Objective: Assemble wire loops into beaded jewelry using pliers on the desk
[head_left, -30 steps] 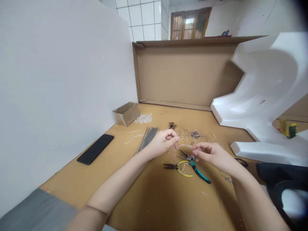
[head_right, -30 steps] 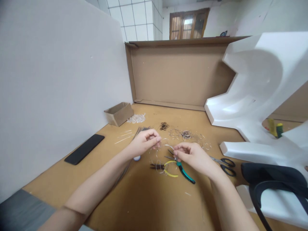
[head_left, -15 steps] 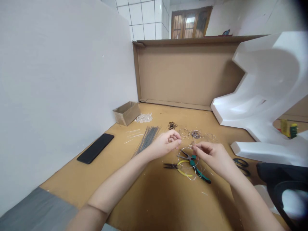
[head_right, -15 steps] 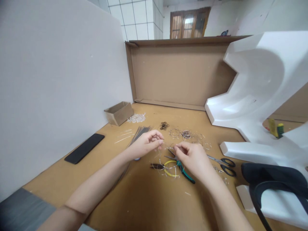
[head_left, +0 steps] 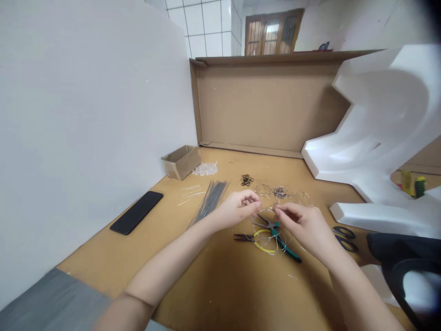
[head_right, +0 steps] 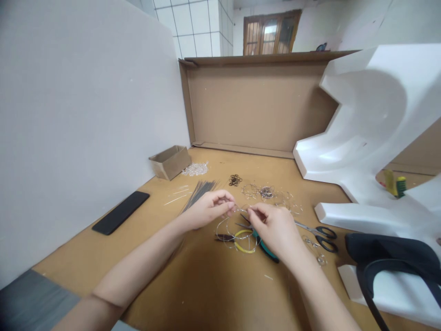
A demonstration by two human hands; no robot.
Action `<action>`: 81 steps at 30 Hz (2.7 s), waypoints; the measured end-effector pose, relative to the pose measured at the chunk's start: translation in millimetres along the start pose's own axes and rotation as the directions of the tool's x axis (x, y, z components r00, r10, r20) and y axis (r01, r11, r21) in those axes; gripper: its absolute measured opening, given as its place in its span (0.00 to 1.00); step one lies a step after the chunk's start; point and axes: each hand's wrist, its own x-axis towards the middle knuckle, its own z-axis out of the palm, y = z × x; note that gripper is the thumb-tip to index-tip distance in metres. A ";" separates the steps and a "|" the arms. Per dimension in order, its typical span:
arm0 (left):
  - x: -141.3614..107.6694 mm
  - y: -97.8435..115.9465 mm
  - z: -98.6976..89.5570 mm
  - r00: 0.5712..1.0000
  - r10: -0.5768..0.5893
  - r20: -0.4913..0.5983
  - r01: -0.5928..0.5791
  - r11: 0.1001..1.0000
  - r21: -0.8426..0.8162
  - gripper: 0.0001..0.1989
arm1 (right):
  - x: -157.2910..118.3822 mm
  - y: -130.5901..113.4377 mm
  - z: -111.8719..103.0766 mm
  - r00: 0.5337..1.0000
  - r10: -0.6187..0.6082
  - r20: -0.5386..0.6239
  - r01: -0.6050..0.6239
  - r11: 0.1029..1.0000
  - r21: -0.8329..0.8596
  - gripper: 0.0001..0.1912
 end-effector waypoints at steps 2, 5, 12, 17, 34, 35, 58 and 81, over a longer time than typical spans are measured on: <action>0.3 -0.3 -1.0 1.000 0.001 -0.002 -0.001 1.000 -0.002 0.08 | -0.3 0.9 0.5 1.000 -0.003 -0.002 0.003 1.000 0.003 0.16; 0.5 -0.6 -1.8 1.000 0.005 -0.003 -0.005 1.000 -0.022 0.08 | -0.6 2.2 1.4 1.000 -0.003 -0.007 0.003 1.000 0.004 0.16; 1.3 -2.9 -3.6 1.000 0.017 -0.004 -0.017 1.000 -0.025 0.09 | -0.5 3.3 1.5 1.000 0.010 -0.002 -0.010 1.000 0.010 0.16; 1.4 -4.2 -4.1 1.000 0.019 -0.002 -0.019 1.000 -0.017 0.09 | -0.4 2.6 0.6 1.000 0.010 -0.011 -0.010 1.000 0.010 0.16; -1.3 1.6 4.9 0.999 -0.032 0.023 0.032 0.999 0.038 0.06 | -0.8 -0.8 3.0 0.998 -0.008 -0.069 0.010 1.000 0.023 0.14; -1.2 1.1 5.6 0.999 -0.031 0.026 0.030 0.999 0.039 0.06 | -0.6 -0.8 3.2 0.997 -0.006 -0.074 0.007 1.000 0.020 0.14; 3.6 -1.6 -9.0 0.999 0.014 0.046 -0.012 0.999 -0.041 0.15 | 1.9 2.9 3.3 0.993 0.060 -0.103 -0.057 0.998 0.038 0.15; 10.1 -28.5 -8.9 0.991 -0.125 -0.058 0.122 0.991 -0.054 0.11 | 15.8 36.8 -12.0 0.985 0.170 0.026 -0.171 0.981 0.092 0.19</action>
